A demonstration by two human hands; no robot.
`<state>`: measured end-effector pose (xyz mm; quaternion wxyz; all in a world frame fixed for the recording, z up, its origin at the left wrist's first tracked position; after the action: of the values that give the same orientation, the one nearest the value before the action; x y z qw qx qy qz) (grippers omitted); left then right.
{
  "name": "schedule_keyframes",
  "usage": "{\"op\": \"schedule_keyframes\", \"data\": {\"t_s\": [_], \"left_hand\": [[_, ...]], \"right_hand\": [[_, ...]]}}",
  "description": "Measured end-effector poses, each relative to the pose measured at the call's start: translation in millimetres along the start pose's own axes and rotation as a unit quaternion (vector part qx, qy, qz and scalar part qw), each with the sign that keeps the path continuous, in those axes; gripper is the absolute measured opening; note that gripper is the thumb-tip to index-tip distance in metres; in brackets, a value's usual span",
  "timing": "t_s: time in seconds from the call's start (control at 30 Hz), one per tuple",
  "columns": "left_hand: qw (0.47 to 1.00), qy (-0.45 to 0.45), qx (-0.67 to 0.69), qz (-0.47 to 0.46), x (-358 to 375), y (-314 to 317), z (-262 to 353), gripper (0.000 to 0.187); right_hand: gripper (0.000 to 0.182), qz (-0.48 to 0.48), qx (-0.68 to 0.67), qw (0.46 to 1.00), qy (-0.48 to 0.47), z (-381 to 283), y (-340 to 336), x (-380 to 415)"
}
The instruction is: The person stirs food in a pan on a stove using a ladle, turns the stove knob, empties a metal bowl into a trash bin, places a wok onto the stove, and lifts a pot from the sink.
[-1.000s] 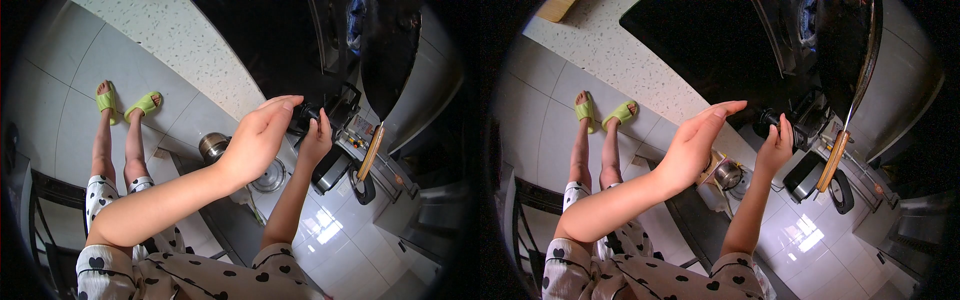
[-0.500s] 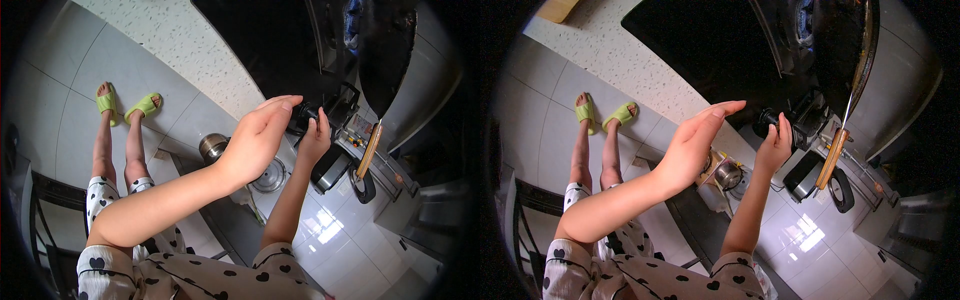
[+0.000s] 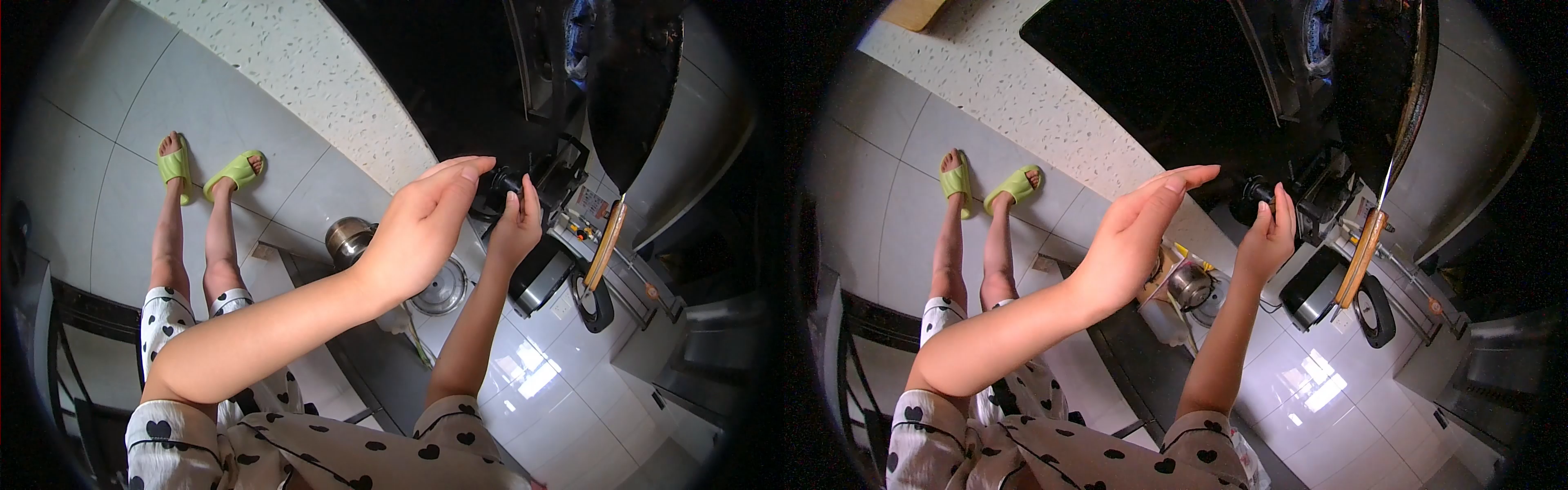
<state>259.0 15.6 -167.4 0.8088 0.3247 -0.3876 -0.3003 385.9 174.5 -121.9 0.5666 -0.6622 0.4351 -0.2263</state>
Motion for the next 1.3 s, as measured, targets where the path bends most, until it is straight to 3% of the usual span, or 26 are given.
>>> {"op": "schedule_keyframes", "data": {"t_s": [1.03,1.13,1.3], "left_hand": [[1.0,-0.005,-0.005,-0.013,2.2,-0.6,-0.3,0.04],[0.999,0.012,0.023,0.03,2.5,1.0,-1.2,0.037],[0.999,0.014,0.018,0.028,3.2,1.0,-1.5,0.036]], "right_hand": [[0.031,0.0,-0.003,1.0,0.006,2.0,-0.2,-0.1],[0.031,0.0,-0.01,1.0,0.01,0.1,-0.2,0.1],[0.03,-0.001,-0.009,1.0,0.014,1.8,0.2,0.0]]}}
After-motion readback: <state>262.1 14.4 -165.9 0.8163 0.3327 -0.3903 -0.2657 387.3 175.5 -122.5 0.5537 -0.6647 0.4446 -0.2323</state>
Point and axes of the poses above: each hand's wrist, its own x-axis away from the middle knuckle, its own y-axis out of the palm, z = x × y, the point moved 3 cm from there along -x, towards the middle knuckle, and after that the axes turned 5 degrees about z, right-handed, at the moved point
